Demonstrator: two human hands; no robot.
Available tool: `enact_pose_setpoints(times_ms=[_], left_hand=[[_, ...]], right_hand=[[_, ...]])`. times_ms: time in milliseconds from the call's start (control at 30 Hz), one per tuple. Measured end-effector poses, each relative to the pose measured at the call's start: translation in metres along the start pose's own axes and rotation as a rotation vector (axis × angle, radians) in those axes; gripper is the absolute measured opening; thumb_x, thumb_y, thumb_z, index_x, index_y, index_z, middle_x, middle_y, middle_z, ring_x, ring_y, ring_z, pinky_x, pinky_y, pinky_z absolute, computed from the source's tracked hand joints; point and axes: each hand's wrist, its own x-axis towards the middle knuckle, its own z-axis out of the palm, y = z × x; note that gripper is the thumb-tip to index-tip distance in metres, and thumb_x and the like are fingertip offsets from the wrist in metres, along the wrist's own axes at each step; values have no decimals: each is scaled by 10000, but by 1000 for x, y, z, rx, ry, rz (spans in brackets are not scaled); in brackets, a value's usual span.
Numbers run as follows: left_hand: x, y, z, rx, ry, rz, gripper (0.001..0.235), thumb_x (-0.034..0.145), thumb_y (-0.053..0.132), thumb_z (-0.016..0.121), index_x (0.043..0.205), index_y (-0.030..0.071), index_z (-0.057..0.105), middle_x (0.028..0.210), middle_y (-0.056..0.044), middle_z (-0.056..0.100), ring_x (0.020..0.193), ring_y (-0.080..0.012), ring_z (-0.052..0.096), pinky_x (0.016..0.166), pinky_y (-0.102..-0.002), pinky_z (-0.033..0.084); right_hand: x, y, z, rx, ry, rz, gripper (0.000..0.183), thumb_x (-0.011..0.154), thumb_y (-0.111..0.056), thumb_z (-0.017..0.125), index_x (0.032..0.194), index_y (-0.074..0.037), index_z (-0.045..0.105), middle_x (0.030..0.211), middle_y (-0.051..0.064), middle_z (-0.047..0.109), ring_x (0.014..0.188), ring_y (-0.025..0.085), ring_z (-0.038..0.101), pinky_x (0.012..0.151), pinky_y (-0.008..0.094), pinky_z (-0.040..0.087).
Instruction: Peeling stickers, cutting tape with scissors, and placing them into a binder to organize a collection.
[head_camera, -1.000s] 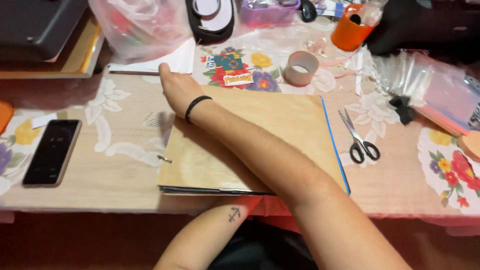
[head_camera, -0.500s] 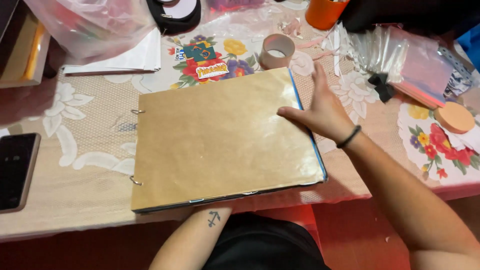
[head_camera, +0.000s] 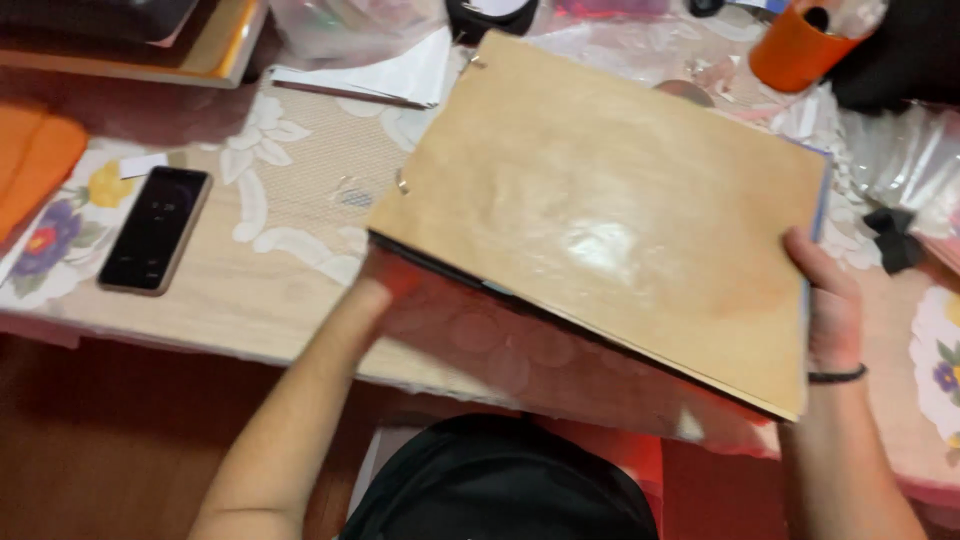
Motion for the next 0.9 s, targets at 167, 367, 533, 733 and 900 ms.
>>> enact_pose_setpoints(times_ms=[167, 367, 533, 733, 900], left_hand=[[1, 16, -79, 281, 8, -114, 247, 806, 264, 821, 1015, 144, 765, 1013, -78, 688, 953, -260, 609, 793, -360, 524], [19, -6, -58, 465, -304, -202, 511, 666, 446, 908, 1010, 168, 652, 1049, -88, 618, 1032, -316, 532, 904, -393, 419], [15, -8, -54, 270, -284, -301, 482, 641, 183, 893, 1051, 155, 642, 953, -5, 595, 894, -201, 573, 772, -332, 446], [12, -7, -64, 183, -204, -377, 387, 638, 56, 862, 985, 142, 714, 719, 46, 582, 646, -112, 529, 614, -281, 454], [16, 29, -88, -57, 88, -305, 111, 767, 86, 858, 785, 133, 759, 721, 26, 690, 694, -61, 578, 649, -222, 463]], right_hand=[[5, -36, -44, 31, -80, -93, 596, 865, -339, 720, 1433, -167, 662, 1322, 30, 758, 1153, 194, 749, 997, 374, 591], [-19, -31, -22, 31, -442, 102, 835, 862, -374, 1092, 1468, -95, 590, 1376, 152, 715, 1191, 347, 705, 933, 550, 532], [-12, -1, -39, 74, 18, -134, 518, 889, -308, 681, 1383, -151, 666, 1319, 23, 745, 1163, 191, 735, 1041, 345, 581], [9, 48, -32, -124, 46, 182, 555, 914, -417, 576, 1425, -201, 565, 1310, 10, 666, 1129, 194, 656, 996, 385, 529], [25, 68, -27, -224, -142, 127, 470, 923, -269, 611, 1312, -6, 595, 1147, 148, 699, 927, 279, 693, 801, 421, 578]])
